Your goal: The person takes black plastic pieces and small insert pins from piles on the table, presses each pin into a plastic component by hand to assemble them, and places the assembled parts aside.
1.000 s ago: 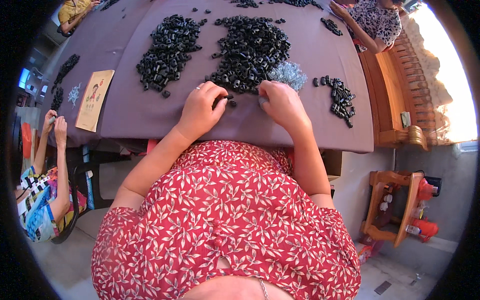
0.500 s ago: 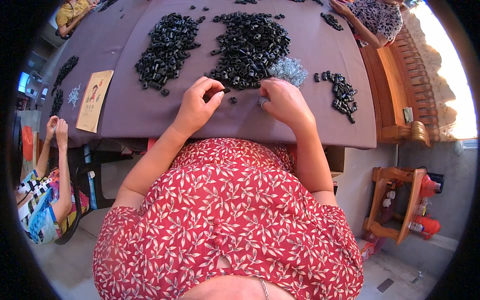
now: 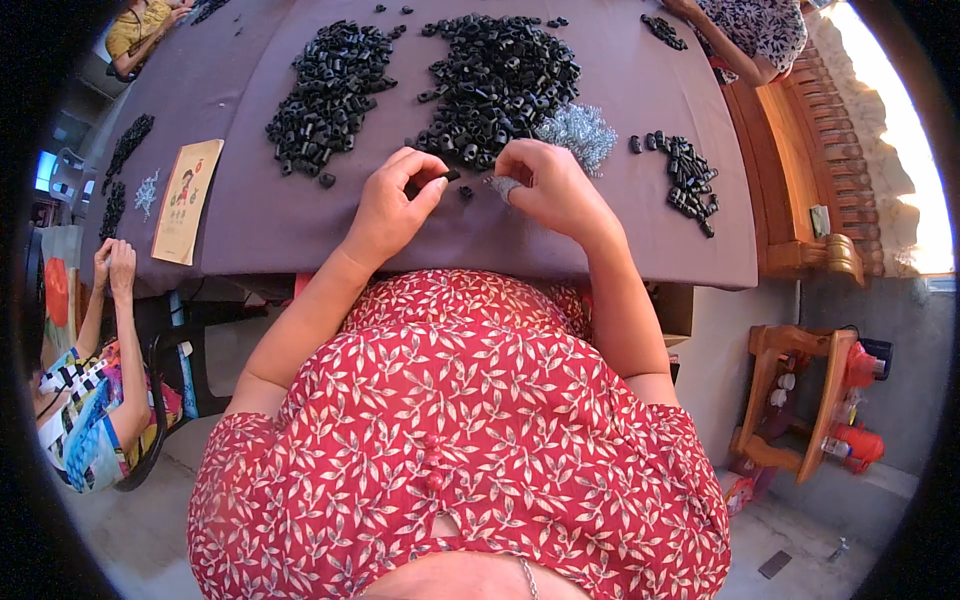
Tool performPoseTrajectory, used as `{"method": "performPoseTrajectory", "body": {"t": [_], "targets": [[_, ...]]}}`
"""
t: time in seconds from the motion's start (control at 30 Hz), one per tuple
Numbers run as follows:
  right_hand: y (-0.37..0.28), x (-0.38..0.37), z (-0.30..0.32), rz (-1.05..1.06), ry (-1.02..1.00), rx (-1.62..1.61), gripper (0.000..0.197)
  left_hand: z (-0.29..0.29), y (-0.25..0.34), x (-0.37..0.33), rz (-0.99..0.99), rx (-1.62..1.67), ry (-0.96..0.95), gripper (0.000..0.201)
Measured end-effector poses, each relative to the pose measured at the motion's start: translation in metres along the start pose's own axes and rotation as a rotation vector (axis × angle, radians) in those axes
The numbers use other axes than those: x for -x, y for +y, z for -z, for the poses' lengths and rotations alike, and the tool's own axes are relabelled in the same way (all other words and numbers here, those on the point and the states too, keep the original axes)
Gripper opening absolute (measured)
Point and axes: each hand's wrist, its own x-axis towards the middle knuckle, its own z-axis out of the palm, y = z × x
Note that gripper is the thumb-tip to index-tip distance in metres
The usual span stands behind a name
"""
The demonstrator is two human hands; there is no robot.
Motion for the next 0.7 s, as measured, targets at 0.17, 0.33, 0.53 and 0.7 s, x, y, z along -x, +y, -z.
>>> {"method": "performPoseTrajectory", "body": {"t": [0.17, 0.33, 0.53, 0.7], "targets": [[-0.006, 0.0, -0.006, -0.011, 0.138, -0.13, 0.038, 0.001, 0.004, -0.001, 0.021, 0.012, -0.018, 0.012], [-0.006, -0.004, -0.021, 0.052, 0.088, -0.358, 0.036, 0.0, 0.002, -0.001, -0.069, 0.148, -0.057, 0.013], [-0.002, -0.003, -0.029, 0.011, 0.039, -0.381, 0.031, -0.002, 0.0, 0.002, 0.046, 0.268, -0.094, 0.015], [-0.005, -0.002, -0.034, 0.034, 0.075, -0.358, 0.034, -0.002, 0.002, 0.003, 0.074, 0.26, -0.129, 0.019]]}}
